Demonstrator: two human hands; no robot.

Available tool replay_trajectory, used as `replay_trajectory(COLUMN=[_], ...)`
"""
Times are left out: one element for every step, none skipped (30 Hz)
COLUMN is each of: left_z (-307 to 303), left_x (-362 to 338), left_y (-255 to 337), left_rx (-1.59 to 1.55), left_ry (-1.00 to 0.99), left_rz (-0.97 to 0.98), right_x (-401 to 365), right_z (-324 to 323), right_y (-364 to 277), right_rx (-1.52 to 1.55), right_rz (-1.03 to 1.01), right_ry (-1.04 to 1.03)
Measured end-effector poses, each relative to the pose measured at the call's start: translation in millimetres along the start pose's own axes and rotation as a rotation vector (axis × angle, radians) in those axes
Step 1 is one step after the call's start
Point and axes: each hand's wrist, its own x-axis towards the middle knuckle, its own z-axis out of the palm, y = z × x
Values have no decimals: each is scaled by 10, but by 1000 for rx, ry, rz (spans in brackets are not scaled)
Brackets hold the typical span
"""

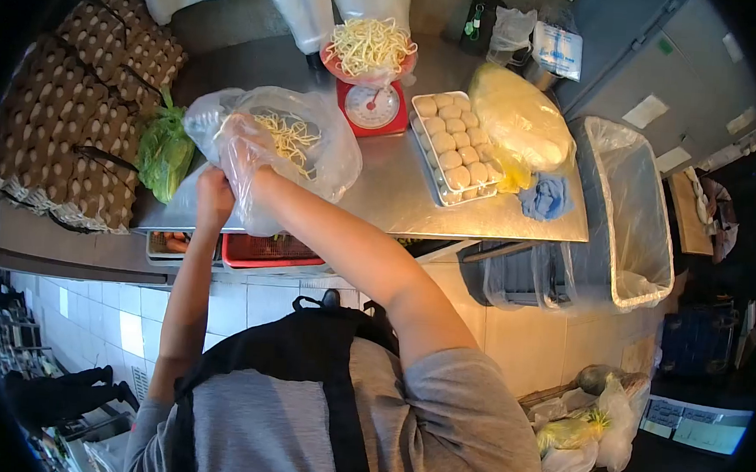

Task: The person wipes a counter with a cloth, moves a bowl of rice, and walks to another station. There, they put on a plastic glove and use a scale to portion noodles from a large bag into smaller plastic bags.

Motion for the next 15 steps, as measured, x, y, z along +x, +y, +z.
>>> replay_trajectory(left_z=[61, 122, 191, 246, 263, 213, 182, 160, 137, 70, -33, -108, -147, -187, -231], left_x=[64, 120, 168, 208, 231, 234, 227, 218, 201, 170, 112, 23, -87, -209, -325], left_y=[-40, -81, -147, -225, -276, -209, -222, -243, -255, -222, -152, -108, -103, -105, -108], left_rx=[130, 258, 226, 196, 167, 195, 156, 115, 73, 76, 79, 83, 16, -50, -116], left_ry=[-7, -13, 10, 32, 52, 60, 66, 72, 79, 71, 59, 43, 69, 96, 124], left_rz=[45, 89, 60, 31, 2, -23, -7, 7, 20, 14, 6, -3, -42, -82, -119], right_x=[78, 168, 272, 389, 476, 584, 696, 797, 899, 997, 1094, 1178, 1255, 1326, 1379], right_z=[-130, -266, -404, -545, -678, -796, -907, -998, -1087, -1146, -1200, -1225, -1236, -1225, -1204], right_y=[4, 33, 93, 163, 290, 434, 583, 738, 899, 1069, 1235, 1397, 1553, 1702, 1842], right_rx=[-209, -405, -555, -664, -637, -584, -523, -478, -438, -403, -374, -355, -341, -331, -330], right_rz=[-62, -121, -171, -209, -224, -229, -229, -227, -220, -206, -185, -162, -132, -105, -76], right_ry=[-16, -24, -28, -35, -23, -18, -12, -12, -13, -19, -26, -36, -49, -63, -80])
